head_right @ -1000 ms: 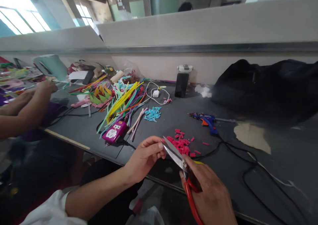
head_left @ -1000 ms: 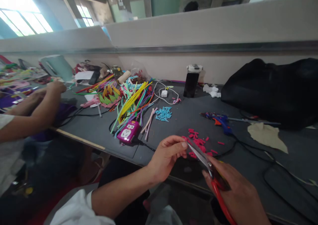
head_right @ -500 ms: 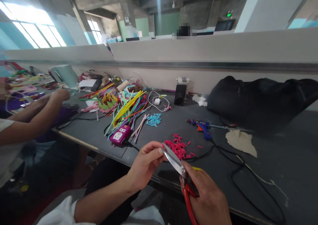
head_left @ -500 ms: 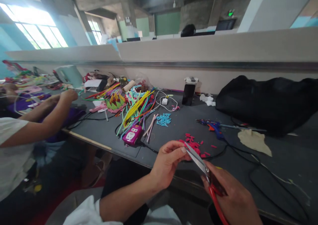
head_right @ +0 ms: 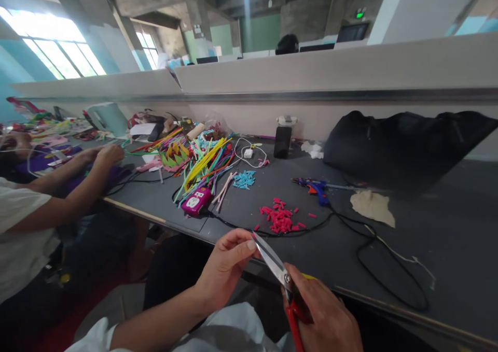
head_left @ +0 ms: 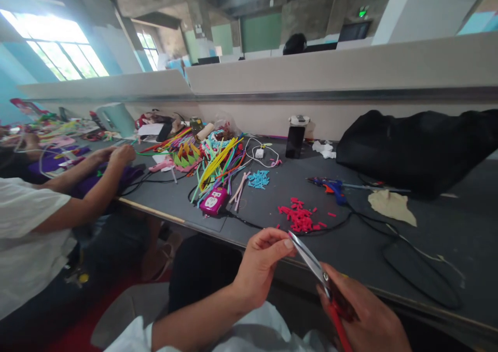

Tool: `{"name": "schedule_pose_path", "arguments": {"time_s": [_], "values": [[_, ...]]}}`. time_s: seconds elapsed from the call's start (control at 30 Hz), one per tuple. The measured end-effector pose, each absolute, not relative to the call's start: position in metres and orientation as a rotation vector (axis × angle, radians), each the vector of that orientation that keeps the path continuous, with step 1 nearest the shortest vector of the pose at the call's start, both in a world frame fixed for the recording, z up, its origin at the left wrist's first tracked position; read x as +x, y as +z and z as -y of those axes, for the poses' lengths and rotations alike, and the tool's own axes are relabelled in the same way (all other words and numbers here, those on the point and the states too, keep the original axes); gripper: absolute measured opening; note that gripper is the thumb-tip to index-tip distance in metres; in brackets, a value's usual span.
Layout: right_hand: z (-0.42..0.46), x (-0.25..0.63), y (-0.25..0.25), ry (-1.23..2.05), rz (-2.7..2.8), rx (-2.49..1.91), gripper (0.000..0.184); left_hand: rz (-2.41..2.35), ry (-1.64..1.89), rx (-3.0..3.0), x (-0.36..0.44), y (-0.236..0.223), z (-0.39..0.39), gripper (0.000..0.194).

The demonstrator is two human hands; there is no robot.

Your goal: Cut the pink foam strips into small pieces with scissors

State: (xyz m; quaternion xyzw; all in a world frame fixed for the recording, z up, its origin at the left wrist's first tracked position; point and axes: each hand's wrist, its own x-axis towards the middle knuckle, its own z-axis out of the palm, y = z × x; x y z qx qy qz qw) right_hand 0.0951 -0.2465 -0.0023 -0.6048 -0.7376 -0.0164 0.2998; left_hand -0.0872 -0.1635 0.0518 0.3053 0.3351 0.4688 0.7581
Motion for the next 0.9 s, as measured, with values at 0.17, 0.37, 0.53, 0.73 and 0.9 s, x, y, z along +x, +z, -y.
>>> {"name": "schedule_pose_path", "arguments": {"time_s": [0.17,0.37,0.53,0.73,0.9], "values": [[0.264,0.092,-0.011,-0.139,1.956,-1.538,0.041,-0.722,1.019,0.697,-0.088,0.053,0.172,0.011],[0.281,0.087,-0.015,-0.113,1.917,-1.586,0.036,-0.745,1.001,0.713,-0.088,0.051,0.185,0.009],[0.293,0.083,-0.015,0.011,1.867,-1.66,0.034,-0.748,1.01,0.69,-0.087,0.048,0.196,0.009],[0.307,0.077,-0.019,0.18,1.825,-1.713,0.034,-0.776,0.992,0.666,-0.088,0.039,0.209,0.01],[0.317,0.072,-0.031,0.312,1.776,-1.723,0.039,-0.828,1.002,0.615,-0.091,0.026,0.218,0.013]]}}
